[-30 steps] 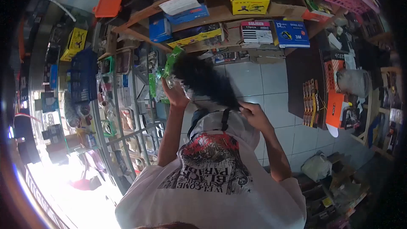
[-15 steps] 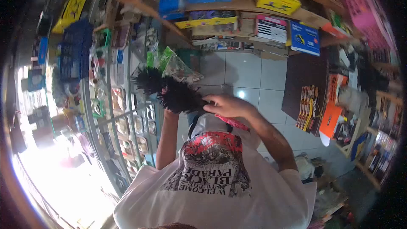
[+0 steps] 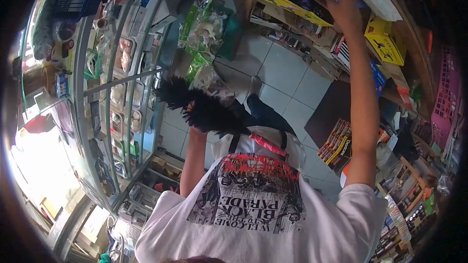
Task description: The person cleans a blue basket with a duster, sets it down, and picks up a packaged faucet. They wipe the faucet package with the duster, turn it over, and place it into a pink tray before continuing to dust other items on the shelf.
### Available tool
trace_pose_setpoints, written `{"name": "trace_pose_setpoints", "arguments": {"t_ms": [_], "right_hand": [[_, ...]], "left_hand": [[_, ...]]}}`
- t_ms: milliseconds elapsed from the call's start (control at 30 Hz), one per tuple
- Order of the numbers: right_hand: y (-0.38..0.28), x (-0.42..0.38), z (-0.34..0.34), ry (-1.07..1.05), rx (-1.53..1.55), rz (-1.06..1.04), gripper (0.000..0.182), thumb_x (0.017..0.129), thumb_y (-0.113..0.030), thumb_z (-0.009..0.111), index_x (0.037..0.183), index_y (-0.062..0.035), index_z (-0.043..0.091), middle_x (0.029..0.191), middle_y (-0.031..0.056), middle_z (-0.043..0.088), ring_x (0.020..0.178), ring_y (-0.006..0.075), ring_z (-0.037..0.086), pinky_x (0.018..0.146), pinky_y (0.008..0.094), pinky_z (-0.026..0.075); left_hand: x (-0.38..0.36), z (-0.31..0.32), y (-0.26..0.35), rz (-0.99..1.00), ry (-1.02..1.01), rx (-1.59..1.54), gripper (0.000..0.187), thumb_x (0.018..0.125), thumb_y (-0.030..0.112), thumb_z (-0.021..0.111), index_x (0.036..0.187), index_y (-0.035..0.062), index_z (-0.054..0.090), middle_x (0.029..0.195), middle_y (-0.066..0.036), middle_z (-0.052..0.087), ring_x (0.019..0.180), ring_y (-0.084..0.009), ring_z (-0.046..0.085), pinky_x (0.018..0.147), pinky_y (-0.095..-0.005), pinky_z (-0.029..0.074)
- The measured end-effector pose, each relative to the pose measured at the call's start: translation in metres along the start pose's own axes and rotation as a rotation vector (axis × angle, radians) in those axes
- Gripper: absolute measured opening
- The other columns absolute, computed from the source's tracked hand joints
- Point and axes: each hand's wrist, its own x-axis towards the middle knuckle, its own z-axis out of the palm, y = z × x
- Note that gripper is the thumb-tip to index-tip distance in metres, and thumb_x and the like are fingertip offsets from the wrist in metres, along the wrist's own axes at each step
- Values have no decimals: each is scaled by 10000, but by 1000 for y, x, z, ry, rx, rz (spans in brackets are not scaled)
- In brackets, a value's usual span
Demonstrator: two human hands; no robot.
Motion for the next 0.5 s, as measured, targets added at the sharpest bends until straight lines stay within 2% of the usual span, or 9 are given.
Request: {"name": "trace_pose_setpoints", "arguments": {"t_ms": [33,133,233,300,333,400,467,500], "right_hand": [[4,6,2,-56,-72,24,587,985,-391,586,1494,-163,402,1359,247,569,1129,363,639,895,465,539],[4,8,5,10,-173,84,550,990,-458,542,1449,-162,481,1094,259,686,1032,421,664,867,460,527],[-2,2,-1,40,-115,134,426,988,-391,562,1353,-173,591,1085,206,702,972,422,677,835,468,533],[-7,-8,-4,81,-110,93,347,981,-353,588,1261,-159,657,1148,189,682,997,403,675,822,475,541],[-9,-16,-8,101,-109,77,312,978,-334,601,1215,-152,690,1179,180,672,1010,393,673,815,478,545],[-22,-35,-15,157,-136,57,270,971,-284,615,1188,-150,705,1114,164,682,963,377,682,787,465,546],[-40,-56,-22,181,-113,49,242,963,-249,630,1165,-147,717,1060,146,684,925,362,687,763,453,546],[-46,-66,-23,178,-74,48,234,959,-239,636,1156,-145,720,1038,137,682,910,355,689,752,447,546]], "left_hand": [[0,4,2,-3,-11,-103,477,1047,283,395,1466,58,435,1471,-134,502,1264,-354,544,1047,-564,457],[-2,-2,11,-15,54,-266,514,1059,348,338,1504,94,388,1520,-130,453,1308,-389,496,1068,-616,411],[1,3,19,-23,178,-199,515,1061,357,328,1513,114,374,1528,-122,448,1301,-391,500,1052,-638,412],[4,4,19,26,168,-43,511,1065,355,317,1517,123,365,1538,-114,437,1306,-388,495,1048,-652,406],[3,0,19,21,157,-64,510,1065,352,315,1518,122,361,1547,-115,425,1308,-385,494,1057,-644,403],[6,-11,16,5,128,-105,508,1067,345,312,1519,119,352,1564,-116,400,1313,-380,491,1075,-627,397],[11,-12,13,-33,43,-317,501,1061,333,332,1520,134,353,1571,-119,392,1306,-376,499,1102,-599,383],[14,-12,10,-47,69,-317,499,1056,328,349,1515,133,362,1558,-123,408,1297,-370,508,1109,-585,383]]}}
